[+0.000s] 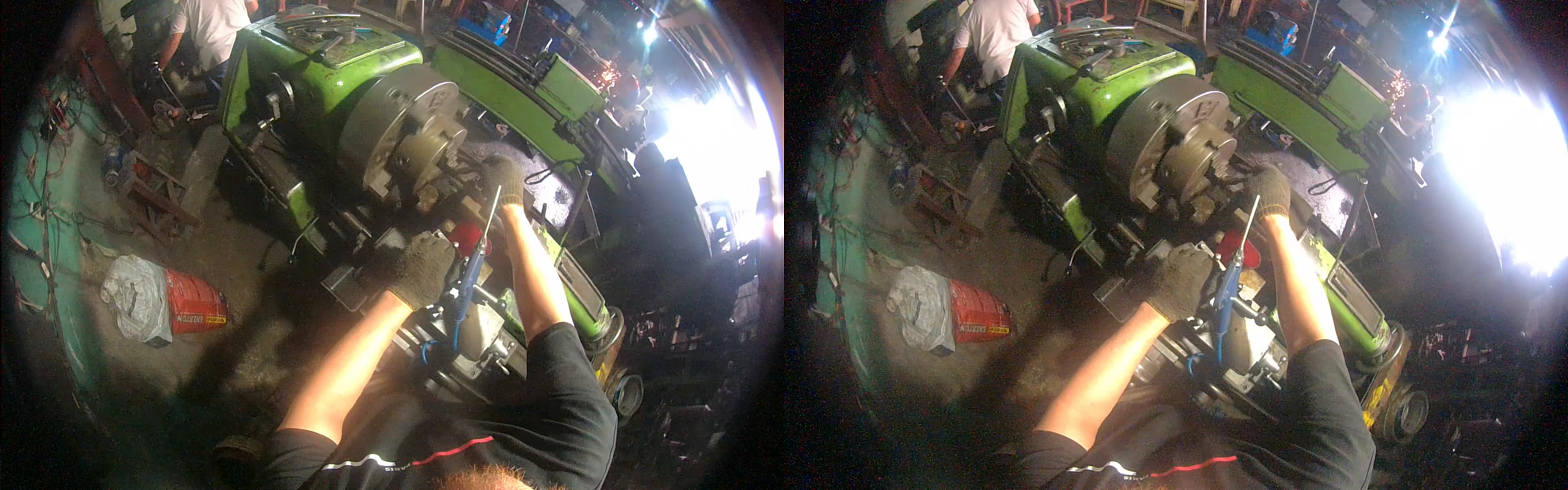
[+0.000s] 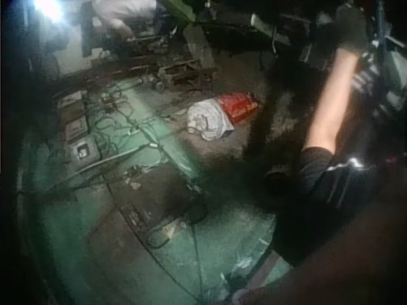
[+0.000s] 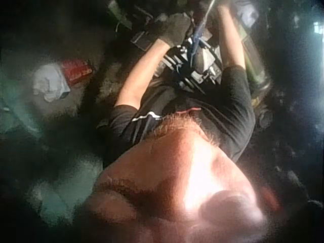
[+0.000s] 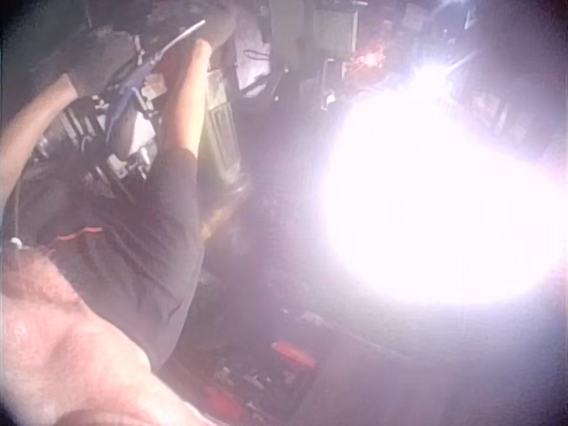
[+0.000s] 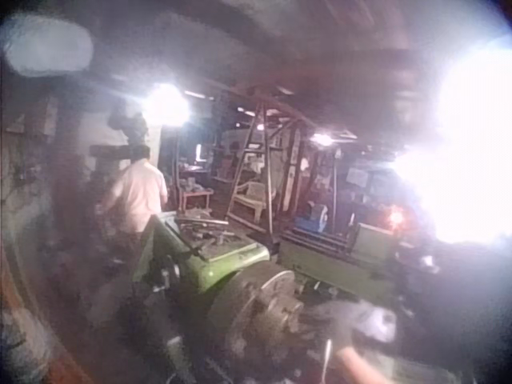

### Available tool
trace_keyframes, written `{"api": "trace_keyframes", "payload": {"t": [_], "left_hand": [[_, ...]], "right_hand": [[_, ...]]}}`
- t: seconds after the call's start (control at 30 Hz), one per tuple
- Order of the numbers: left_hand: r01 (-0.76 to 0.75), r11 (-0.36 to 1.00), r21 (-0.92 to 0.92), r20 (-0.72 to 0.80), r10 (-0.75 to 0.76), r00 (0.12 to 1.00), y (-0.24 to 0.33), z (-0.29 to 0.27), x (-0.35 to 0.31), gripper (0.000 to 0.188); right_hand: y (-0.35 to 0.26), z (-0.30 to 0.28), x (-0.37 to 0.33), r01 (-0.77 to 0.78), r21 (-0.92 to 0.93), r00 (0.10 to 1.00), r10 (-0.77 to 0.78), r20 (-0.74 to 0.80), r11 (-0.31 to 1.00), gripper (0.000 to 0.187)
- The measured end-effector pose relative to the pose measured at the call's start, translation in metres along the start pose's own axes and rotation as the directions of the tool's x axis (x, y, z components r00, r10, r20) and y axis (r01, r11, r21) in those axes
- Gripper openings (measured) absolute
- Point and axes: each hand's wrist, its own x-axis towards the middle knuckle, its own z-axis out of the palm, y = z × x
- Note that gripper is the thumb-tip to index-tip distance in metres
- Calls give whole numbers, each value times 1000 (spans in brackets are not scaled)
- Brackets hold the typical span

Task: The person operates a green metal lathe, using a wrench to tighten the chuck and a pneumatic tool to adjust the tailstock. They then manually rotate the chuck and use a file to smooth the metal workpiece while the lathe is running.

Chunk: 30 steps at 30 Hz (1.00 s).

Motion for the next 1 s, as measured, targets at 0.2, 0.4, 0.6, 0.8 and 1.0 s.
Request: {"api": "trace_keyframes", "payload": {"t": [0.2,0.4,0.6,0.8,1.0], "left_hand": [[18,999,35,4,-19,1000,1,1,-1,18],[3,1000,13,-19,-3,1000,1,0,1,15],[52,998,19,8,-52,999,9,-14,4,16],[21,1000,-18,-16,-22,1000,4,-5,3,19],[23,1000,-10,-46,-24,999,4,-10,4,21]], "right_hand": [[-7,-7,-2,147,-93,989,-147,9,985,28],[-12,-14,-9,92,-152,995,-86,47,984,25],[-30,-26,-38,221,-141,974,-225,-16,965,28],[-45,-41,-59,217,-137,974,-205,97,967,27],[-73,-63,-79,307,-86,951,-302,65,948,28]]}}
